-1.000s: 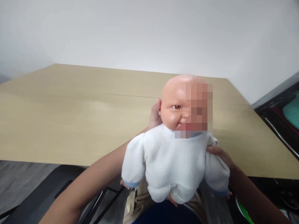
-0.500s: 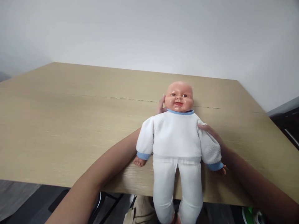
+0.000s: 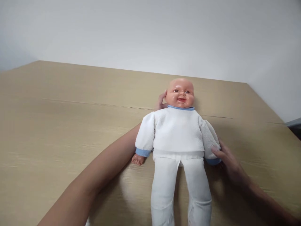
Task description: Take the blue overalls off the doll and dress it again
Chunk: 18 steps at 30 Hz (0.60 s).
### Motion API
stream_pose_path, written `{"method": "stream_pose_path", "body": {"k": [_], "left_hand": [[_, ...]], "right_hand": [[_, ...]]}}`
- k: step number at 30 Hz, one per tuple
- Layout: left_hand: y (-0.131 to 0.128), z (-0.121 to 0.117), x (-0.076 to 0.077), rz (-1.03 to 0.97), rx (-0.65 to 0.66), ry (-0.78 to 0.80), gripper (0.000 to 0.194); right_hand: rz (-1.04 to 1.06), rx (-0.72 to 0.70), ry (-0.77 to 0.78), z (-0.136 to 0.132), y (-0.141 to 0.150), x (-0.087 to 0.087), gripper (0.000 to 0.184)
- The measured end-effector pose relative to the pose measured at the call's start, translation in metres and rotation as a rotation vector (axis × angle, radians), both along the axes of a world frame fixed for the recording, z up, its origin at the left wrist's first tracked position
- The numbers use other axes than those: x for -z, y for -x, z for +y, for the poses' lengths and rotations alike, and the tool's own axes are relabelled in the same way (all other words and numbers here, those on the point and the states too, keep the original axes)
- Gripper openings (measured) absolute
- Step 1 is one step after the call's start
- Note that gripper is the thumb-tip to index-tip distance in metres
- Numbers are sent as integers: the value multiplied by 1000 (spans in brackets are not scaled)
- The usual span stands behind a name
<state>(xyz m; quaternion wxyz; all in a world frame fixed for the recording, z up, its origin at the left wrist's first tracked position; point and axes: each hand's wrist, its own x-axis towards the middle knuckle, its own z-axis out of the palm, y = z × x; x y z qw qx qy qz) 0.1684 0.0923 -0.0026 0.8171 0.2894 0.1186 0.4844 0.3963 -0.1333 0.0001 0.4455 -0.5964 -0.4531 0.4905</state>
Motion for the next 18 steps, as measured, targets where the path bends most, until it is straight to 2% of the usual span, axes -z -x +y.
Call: {"method": "stream_pose_path", "body": {"k": [3,6,9,14,18], "left_hand": [[8,15,2,70,32,10,79],[20,24,3,177,36,26,75],[34,35,5,270,64,39,66],[48,58,14,341,232,23,64],[44,72,28,328,206,7,59]], "right_hand": [[-250,42,-68,-4,-2,11,92],[-405,20,-126,-10,-1,17,95],[-477,-1,-159,-14,-1,21,92],[-527,-21,-167,-15,-3,23,91],[-547,-22,-163,-16,-5,24,90]]}}
